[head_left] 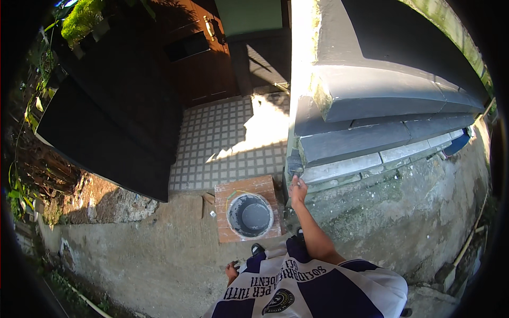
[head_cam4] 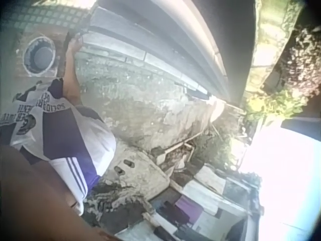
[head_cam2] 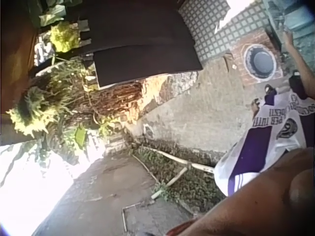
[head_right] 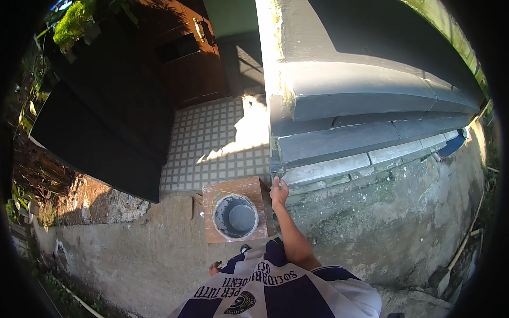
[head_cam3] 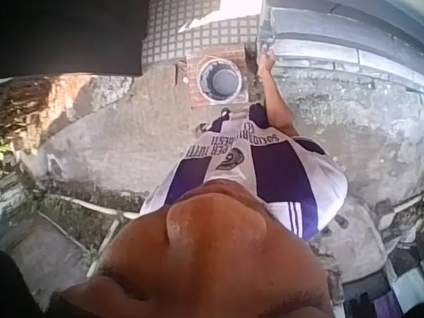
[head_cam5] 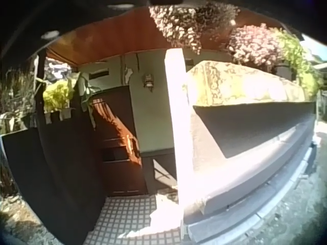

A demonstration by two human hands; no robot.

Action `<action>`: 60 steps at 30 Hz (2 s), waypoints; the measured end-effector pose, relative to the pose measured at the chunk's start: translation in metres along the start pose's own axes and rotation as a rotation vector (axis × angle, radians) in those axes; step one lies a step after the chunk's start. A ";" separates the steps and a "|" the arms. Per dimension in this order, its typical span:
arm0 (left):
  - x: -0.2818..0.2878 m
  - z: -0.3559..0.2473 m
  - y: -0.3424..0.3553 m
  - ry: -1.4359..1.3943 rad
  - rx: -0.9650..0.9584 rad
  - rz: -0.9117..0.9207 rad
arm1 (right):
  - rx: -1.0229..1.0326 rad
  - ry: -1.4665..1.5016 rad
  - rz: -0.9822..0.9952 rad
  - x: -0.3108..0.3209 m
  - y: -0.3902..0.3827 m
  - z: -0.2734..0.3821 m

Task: Apply plaster or compound to a concrete wall structure using a putty knife.

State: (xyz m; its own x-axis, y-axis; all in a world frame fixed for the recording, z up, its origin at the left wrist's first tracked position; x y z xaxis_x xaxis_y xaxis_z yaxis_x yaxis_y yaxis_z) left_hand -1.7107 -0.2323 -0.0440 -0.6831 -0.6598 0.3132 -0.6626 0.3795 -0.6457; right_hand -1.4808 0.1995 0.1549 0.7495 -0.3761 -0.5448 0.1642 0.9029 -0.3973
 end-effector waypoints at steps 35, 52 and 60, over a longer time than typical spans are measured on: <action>0.003 -0.017 0.008 -0.030 -0.023 0.169 | -0.193 -0.414 0.033 0.043 0.058 0.057; -0.020 -0.002 -0.018 -0.003 -0.090 0.118 | -0.342 -0.420 0.226 0.019 0.057 0.095; -0.052 -0.017 -0.044 -0.145 -0.029 0.049 | -0.411 -0.363 0.209 0.050 0.075 0.078</action>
State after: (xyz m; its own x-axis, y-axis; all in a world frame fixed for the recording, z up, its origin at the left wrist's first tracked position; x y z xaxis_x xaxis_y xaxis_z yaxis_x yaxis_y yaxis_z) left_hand -1.6513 -0.2038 -0.0195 -0.6648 -0.7259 0.1765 -0.6396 0.4310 -0.6365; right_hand -1.3809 0.2642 0.1551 0.9228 -0.0380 -0.3835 -0.2185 0.7682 -0.6018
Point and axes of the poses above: each hand's wrist, its own y-axis towards the middle knuckle, its own x-axis out of the back of the hand, z = x × y, the point moved 2 cm from there along y, towards the middle knuckle, and after that the axes turned 15 degrees about y, right-handed, at the moved point
